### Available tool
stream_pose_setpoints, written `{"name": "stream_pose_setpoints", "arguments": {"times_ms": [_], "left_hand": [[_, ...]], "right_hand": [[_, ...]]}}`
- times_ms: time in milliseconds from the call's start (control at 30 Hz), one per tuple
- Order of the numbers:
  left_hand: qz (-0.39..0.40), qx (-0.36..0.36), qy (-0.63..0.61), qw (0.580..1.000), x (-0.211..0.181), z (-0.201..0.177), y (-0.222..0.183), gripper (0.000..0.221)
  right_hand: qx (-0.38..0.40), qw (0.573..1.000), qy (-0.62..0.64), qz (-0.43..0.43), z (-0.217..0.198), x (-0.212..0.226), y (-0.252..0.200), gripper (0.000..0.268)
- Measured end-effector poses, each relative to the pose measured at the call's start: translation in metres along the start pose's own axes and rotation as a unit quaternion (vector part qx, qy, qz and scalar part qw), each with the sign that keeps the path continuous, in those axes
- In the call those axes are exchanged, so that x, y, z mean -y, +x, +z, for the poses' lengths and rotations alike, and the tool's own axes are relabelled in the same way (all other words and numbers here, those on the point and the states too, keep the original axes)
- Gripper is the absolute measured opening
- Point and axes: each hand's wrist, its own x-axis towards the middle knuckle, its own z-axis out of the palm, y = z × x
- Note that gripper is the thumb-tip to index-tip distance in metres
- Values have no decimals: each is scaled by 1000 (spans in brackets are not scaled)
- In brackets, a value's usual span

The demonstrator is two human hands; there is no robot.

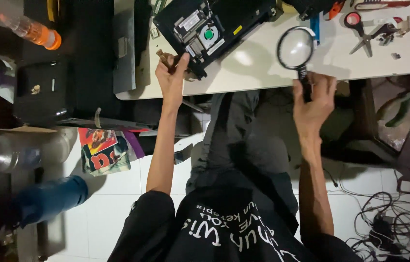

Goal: The person is performing a detailed repair and disassembly of a laptop motherboard, involving unscrewing components and inspecting them.

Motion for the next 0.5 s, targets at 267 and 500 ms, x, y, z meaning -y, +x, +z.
{"name": "stream_pose_setpoints", "arguments": {"times_ms": [267,500], "left_hand": [[-119,-16,-136,983,5,-17,24,32],[-113,-15,-203,973,32,-25,38,31]], "right_hand": [[70,990,102,-64,34,69,-10,35],[57,980,156,-108,63,103,-13,30]]}}
